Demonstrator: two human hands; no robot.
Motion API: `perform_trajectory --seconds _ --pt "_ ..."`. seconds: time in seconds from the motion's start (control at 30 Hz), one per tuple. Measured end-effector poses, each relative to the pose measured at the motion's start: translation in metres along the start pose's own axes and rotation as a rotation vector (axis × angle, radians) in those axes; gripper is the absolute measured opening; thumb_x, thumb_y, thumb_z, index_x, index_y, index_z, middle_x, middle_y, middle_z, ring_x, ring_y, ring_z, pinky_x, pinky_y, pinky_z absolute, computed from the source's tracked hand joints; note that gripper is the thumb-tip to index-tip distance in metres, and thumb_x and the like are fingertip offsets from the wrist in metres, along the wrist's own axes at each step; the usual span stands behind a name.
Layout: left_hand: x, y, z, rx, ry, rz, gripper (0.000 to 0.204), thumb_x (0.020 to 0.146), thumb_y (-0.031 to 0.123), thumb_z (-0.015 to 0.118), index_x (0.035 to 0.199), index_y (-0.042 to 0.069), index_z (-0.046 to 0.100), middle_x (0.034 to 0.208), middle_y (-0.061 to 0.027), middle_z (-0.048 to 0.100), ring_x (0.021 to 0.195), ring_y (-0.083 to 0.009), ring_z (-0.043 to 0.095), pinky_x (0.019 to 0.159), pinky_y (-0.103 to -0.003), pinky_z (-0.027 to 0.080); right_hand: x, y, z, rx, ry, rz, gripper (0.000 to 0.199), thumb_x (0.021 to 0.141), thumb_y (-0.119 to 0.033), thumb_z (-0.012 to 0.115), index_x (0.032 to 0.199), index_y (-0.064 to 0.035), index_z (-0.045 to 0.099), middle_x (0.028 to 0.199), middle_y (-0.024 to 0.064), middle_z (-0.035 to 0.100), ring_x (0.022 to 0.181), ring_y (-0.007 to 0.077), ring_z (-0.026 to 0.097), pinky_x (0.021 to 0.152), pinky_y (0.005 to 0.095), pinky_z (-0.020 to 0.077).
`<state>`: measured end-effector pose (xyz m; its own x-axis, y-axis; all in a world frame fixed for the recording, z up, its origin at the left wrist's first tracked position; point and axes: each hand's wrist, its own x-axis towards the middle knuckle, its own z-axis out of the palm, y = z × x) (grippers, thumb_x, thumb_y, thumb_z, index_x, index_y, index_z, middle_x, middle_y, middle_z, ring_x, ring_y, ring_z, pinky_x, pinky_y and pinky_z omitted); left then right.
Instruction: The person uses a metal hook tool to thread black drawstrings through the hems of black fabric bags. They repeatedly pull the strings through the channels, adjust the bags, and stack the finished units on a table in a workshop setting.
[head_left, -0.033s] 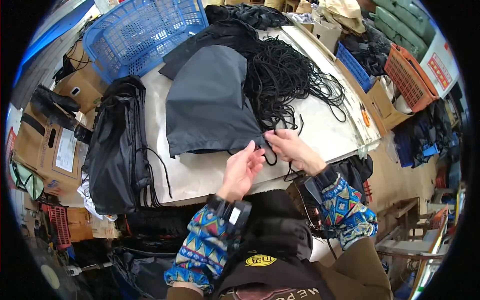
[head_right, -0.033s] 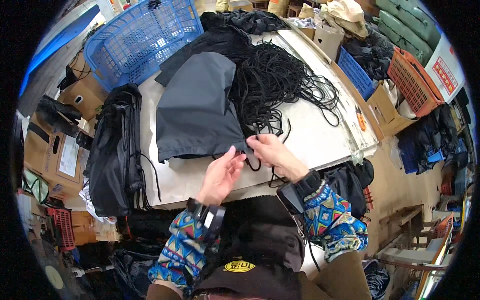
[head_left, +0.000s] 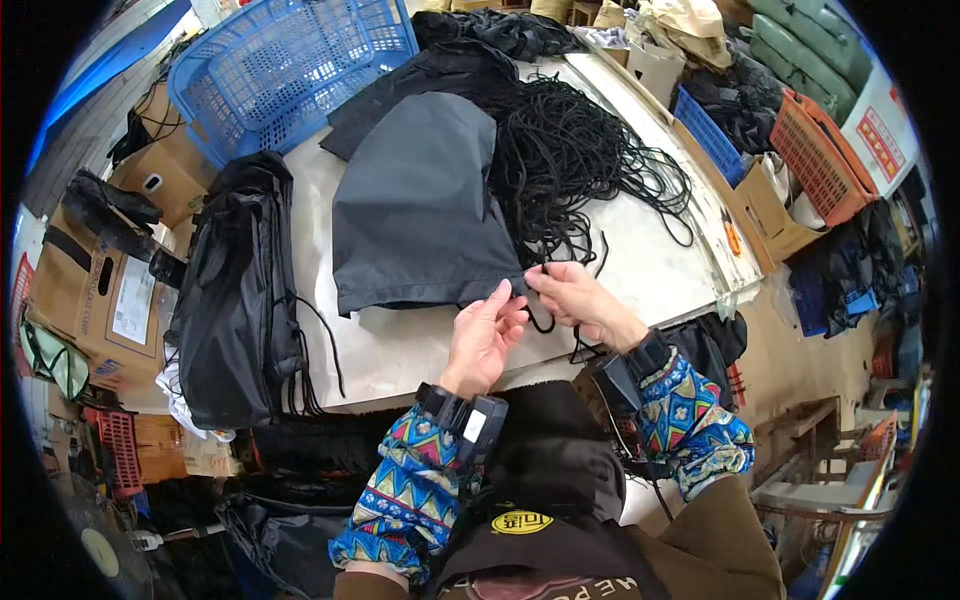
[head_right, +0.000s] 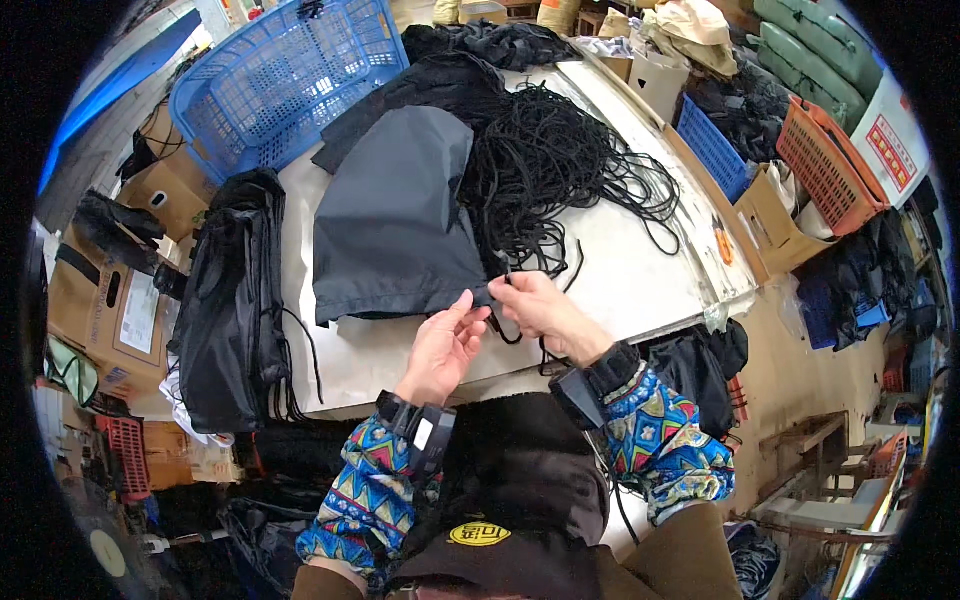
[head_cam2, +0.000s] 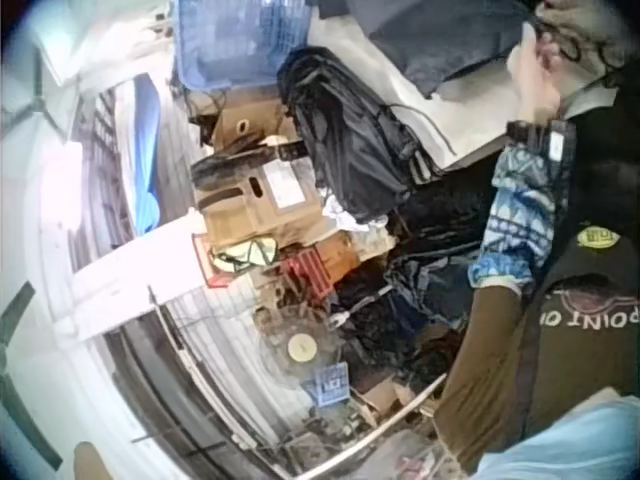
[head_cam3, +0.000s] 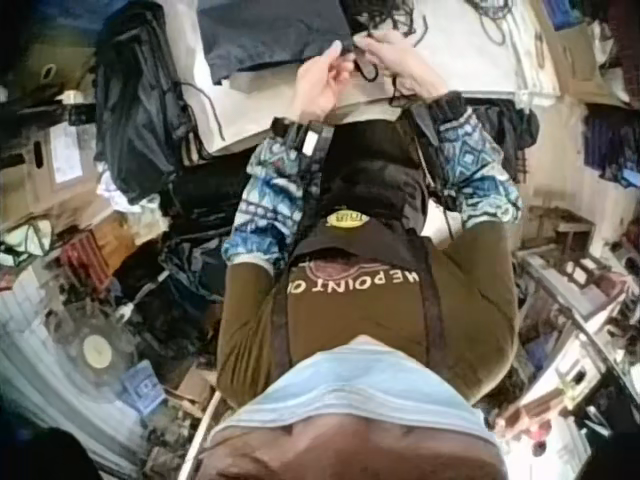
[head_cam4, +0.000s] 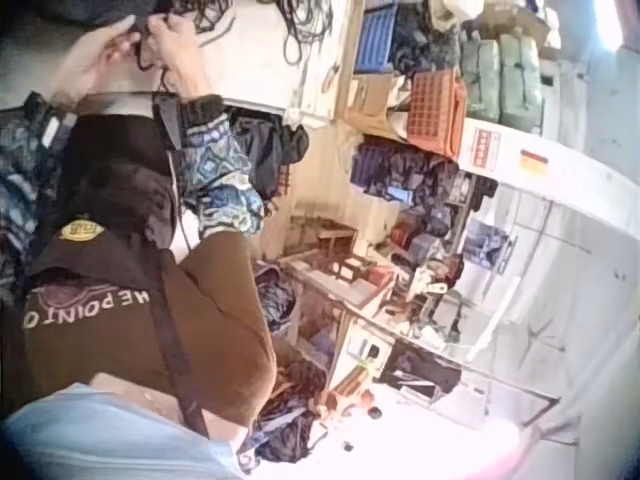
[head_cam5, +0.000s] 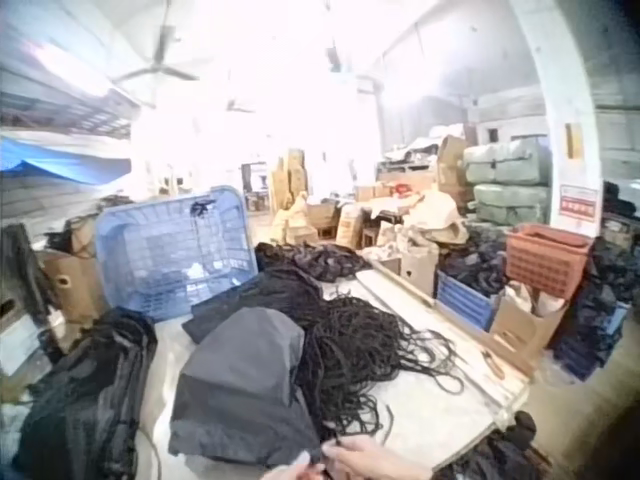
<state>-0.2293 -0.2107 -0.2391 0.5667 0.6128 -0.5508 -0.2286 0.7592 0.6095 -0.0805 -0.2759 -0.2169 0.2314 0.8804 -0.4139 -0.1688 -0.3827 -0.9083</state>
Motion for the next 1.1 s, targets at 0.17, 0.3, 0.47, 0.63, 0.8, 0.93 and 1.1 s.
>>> perform_trajectory --seconds 0.17,0.3,0.47,0.63,0.8,0.93,1.1 --pt "-0.024 -0.002 -0.017 0.346 0.022 0.362 0.018 0.090 0.018 0.063 0.091 0.001 0.060 0.079 -0.0088 0.064 0.062 -0.0134 0.060 0.048 -0.023 0.049 -0.009 0.012 0.026 0.009 -0.035 -0.052 0.018 0.092 -0.024 0.058 0.086 -0.0067 0.059 0.061 -0.0060 0.045 0.050 0.0023 0.036 0.042 0.0209 0.0265" --pt "-0.055 0.000 -0.039 0.460 -0.028 0.446 0.019 0.092 0.017 0.060 0.092 -0.002 0.059 0.085 -0.0119 0.065 0.067 -0.0156 0.063 0.050 -0.025 0.052 -0.026 0.021 0.044 -0.336 -0.019 -0.381 0.029 0.091 -0.025 0.058 0.083 0.0023 0.059 0.057 0.0056 0.050 0.055 0.0129 0.045 0.051 0.0314 0.0372" --pt "-0.076 0.005 -0.040 0.173 -0.018 0.364 0.020 0.092 0.020 0.059 0.092 0.000 0.060 0.087 -0.0134 0.067 0.068 -0.0149 0.064 0.051 -0.024 0.052 -0.062 0.020 0.060 -0.483 0.160 -0.718 0.029 0.094 -0.015 0.051 0.116 0.0034 0.052 0.084 0.0212 0.061 0.071 0.0376 0.061 0.060 0.0381 0.0466" --pt "-0.074 0.003 -0.041 0.104 -0.030 0.393 0.016 0.091 0.018 0.062 0.087 0.003 0.060 0.078 -0.0096 0.066 0.060 -0.0117 0.061 0.048 -0.021 0.047 -0.090 0.015 0.071 -0.861 0.282 -0.836 0.026 0.086 -0.007 0.057 0.111 -0.0010 0.055 0.074 0.0161 0.060 0.066 0.0335 0.061 0.053 0.0393 0.0472" --pt "-0.076 0.001 -0.039 0.086 -0.004 0.423 0.017 0.088 0.016 0.066 0.082 0.001 0.060 0.071 -0.0067 0.063 0.056 -0.0091 0.057 0.047 -0.021 0.045 -0.088 0.016 0.073 -1.006 0.266 -0.800 0.011 0.084 -0.006 0.057 0.093 -0.0025 0.054 0.067 0.0119 0.059 0.063 0.0299 0.061 0.049 0.0403 0.0446" --pt "-0.077 -0.001 -0.039 0.144 0.002 0.433 0.017 0.088 0.016 0.067 0.080 0.001 0.060 0.070 -0.0065 0.063 0.056 -0.0089 0.056 0.047 -0.021 0.044 -0.088 0.011 0.076 -1.154 0.239 -0.726 0.012 0.081 -0.006 0.056 0.091 -0.0019 0.054 0.069 0.0105 0.059 0.064 0.0269 0.062 0.050 0.0379 0.0479" --pt "-0.080 -0.004 -0.042 0.222 0.024 0.429 0.018 0.086 0.014 0.068 0.081 -0.002 0.061 0.072 -0.0067 0.063 0.055 -0.0089 0.056 0.046 -0.022 0.045 -0.087 0.011 0.083 -1.314 0.241 -0.711 0.017 0.075 -0.007 0.057 0.091 -0.0015 0.053 0.072 0.0067 0.059 0.070 0.0212 0.063 0.053 0.0334 0.0521"
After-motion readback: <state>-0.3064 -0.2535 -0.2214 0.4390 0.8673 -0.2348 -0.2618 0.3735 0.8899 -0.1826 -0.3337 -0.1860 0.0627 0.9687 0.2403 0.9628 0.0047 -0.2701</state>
